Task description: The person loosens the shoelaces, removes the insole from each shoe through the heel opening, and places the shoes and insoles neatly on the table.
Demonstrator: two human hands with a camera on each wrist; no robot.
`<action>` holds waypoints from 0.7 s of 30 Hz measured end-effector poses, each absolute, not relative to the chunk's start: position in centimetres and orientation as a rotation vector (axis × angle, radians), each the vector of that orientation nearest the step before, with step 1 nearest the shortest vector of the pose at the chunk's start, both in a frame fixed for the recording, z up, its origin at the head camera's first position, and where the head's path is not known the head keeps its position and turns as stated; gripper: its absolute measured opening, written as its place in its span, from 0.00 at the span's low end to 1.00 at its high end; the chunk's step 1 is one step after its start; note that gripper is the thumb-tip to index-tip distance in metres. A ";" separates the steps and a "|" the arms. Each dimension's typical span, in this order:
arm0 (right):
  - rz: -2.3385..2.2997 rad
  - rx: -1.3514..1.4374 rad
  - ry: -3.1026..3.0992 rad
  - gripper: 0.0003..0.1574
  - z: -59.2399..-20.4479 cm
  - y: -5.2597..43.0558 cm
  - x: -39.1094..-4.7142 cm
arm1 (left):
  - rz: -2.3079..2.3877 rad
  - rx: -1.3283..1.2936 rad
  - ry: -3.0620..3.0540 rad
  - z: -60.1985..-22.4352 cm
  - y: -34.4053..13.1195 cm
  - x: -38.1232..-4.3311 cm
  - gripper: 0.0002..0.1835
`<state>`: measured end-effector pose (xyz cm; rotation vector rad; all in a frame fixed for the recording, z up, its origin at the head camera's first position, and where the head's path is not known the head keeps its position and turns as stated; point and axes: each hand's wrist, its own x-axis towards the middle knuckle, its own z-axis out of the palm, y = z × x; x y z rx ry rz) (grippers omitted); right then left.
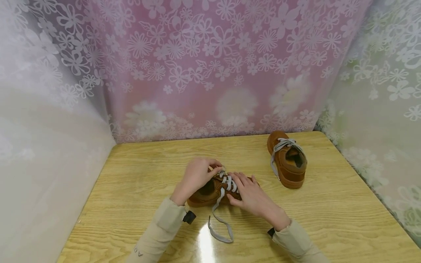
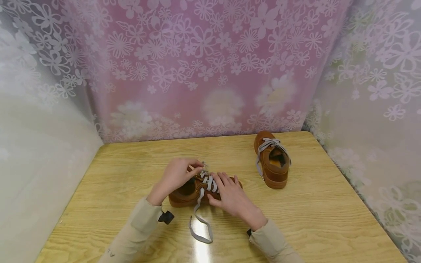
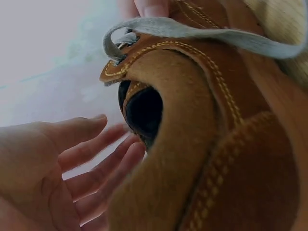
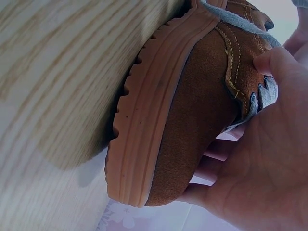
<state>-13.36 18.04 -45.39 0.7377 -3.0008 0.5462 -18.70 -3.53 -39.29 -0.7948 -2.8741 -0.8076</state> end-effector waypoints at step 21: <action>0.389 0.688 -2.893 0.45 -45.5 17.6 -13.1 | -0.661 -0.889 -3.009 -37.5 -7.0 -16.5 0.11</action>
